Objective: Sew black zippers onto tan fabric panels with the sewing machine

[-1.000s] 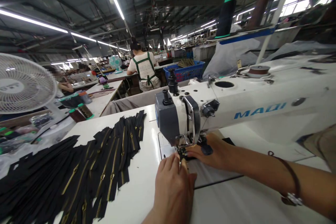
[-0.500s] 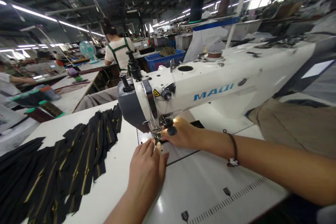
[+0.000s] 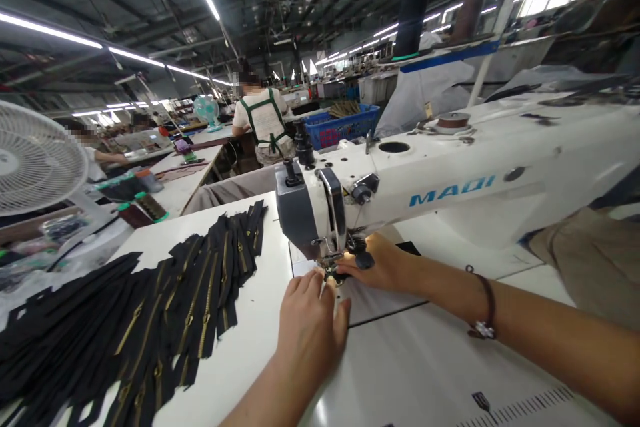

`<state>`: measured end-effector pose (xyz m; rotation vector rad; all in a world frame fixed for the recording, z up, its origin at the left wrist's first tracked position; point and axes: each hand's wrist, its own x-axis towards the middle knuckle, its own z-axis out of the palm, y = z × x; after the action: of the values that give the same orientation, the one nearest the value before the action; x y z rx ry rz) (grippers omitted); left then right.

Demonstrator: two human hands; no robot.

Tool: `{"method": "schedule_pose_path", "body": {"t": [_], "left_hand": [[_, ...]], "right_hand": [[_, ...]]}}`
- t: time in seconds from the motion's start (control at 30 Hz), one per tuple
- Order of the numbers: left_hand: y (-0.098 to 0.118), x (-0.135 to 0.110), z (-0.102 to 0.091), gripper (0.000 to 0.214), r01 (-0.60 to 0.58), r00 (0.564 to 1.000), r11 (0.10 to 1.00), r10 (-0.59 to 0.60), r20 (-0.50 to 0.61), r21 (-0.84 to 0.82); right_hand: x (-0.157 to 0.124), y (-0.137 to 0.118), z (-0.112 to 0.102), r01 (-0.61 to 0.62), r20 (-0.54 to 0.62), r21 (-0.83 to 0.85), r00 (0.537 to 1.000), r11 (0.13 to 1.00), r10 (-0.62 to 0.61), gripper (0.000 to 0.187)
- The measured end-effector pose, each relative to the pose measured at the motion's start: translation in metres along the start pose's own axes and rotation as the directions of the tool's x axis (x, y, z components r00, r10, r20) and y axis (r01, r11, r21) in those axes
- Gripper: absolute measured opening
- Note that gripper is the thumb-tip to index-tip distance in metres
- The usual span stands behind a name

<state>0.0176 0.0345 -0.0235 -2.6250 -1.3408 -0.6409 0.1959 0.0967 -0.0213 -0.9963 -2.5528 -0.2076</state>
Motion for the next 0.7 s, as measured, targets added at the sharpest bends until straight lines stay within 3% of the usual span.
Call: {"method": "schedule_pose_path", "body": {"t": [0.27,0.7], "left_hand": [[-0.0023,0.0058,-0.0016,0.02,-0.043,0.999,0.998,0.042,0.028,0.046],[-0.0066,0.0055,0.0,0.023,-0.089,0.996,0.995,0.089,0.004,0.054]], "right_hand": [[-0.0001,0.0033,-0.0001,-0.002,0.034,-0.03,0.999,1.0,0.003,0.021],[-0.0012,0.007,0.0057,0.041,-0.052,-0.011,0.998,0.999,-0.042,0.021]]}}
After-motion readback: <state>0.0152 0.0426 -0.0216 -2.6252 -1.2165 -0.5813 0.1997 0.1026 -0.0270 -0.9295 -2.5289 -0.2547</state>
